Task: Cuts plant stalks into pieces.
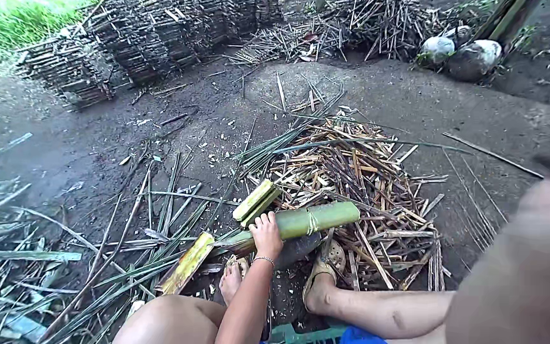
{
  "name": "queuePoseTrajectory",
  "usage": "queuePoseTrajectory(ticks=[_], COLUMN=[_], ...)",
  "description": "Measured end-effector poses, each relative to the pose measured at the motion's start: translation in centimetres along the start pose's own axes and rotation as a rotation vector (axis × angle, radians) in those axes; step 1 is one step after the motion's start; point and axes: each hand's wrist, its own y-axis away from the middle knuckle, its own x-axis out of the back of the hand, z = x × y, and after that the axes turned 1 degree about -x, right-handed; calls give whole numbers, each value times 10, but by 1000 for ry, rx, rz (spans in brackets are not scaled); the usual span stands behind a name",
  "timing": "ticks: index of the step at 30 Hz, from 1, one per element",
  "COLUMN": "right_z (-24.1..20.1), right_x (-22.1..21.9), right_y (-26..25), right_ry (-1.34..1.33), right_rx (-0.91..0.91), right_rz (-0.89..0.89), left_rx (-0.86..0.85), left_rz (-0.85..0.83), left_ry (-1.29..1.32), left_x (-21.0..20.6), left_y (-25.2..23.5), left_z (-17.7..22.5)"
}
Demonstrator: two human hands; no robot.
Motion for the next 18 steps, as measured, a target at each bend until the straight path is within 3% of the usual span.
queuePoseTrajectory(ticks=[2,5,6,8,11,13,16,18], right_z=[26,77,92,111,99,99,86,68], right_x=[-23,4,12,10,12,6,-7,-17], right_y=[84,247,269,270,251,229,178,137], right_ry=[313,805,855,817,640,612,643,588], right_rx=[-263,-1243,-1530,-1800,-1948,-1924,-1670,-1358], right_rz=[92,-268,-359,-379,-248,-244,-321,-306], left_rx=[4,19,36,82,102,92,75,65], left_rz=[-5,-95,-166,-262,-295,-231,-148,-131], left_ry=[6,61,87,92,80,79,80,74], left_x=[3,5,3,0,-17,-11,-3,-5], left_y=[-3,-4,-5,-12,-5,-8,-9,-8], left_z=[0,-6,-10,-22,-29,-28,-26,-25])
